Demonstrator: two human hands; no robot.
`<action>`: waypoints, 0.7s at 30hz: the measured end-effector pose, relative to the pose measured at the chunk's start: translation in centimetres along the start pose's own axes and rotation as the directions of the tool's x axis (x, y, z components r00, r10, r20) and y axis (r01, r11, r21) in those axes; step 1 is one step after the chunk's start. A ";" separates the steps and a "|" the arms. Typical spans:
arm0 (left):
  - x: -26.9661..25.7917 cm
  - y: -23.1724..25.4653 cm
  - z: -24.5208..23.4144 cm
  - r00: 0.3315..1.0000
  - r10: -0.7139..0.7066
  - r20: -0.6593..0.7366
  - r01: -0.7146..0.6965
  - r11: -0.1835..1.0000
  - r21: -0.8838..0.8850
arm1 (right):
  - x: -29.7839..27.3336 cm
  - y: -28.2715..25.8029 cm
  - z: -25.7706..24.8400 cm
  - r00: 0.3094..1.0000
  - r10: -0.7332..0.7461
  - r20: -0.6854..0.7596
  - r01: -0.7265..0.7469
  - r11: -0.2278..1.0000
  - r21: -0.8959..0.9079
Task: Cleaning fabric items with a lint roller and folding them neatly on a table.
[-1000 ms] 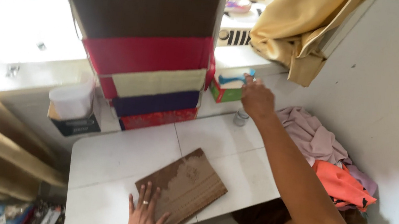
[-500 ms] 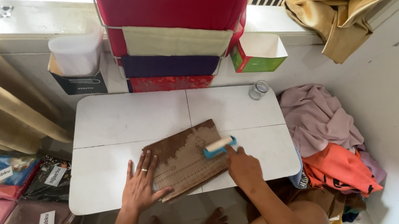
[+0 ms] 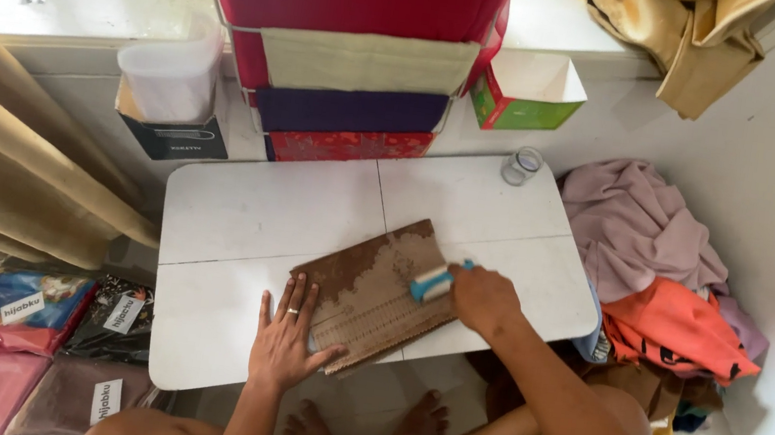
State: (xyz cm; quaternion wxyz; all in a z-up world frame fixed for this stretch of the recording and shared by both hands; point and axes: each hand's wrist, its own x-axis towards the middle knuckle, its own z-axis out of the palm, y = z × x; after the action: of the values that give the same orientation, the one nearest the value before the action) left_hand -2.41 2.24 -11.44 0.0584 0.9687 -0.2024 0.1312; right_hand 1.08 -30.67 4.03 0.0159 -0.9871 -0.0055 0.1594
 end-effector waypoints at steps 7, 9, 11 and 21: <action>-0.3 0.1 0.6 1.000 0.005 -0.018 -0.005 0.999 0.047 | 5.4 -0.8 2.7 0.977 0.032 -0.213 0.004 0.986 0.167; 0.0 -0.1 1.0 0.999 0.008 -0.033 -0.005 0.998 0.067 | 4.8 -0.7 1.7 0.986 0.049 -0.162 -0.022 0.986 0.164; -0.1 -0.1 1.1 0.999 0.008 -0.034 -0.005 0.996 0.085 | 3.0 -0.4 1.7 0.993 0.065 -0.098 -0.049 0.986 0.162; 0.5 0.1 -1.8 0.983 -0.039 0.177 0.072 0.980 -0.186 | -7.1 5.7 -1.8 0.997 -0.061 0.036 0.062 0.998 -0.010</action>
State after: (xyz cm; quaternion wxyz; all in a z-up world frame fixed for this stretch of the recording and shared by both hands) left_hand -2.45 2.23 -9.56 0.1374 0.9715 -0.1913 0.0250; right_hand -5.10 -36.53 7.75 0.0151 -0.9835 -0.0370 0.1766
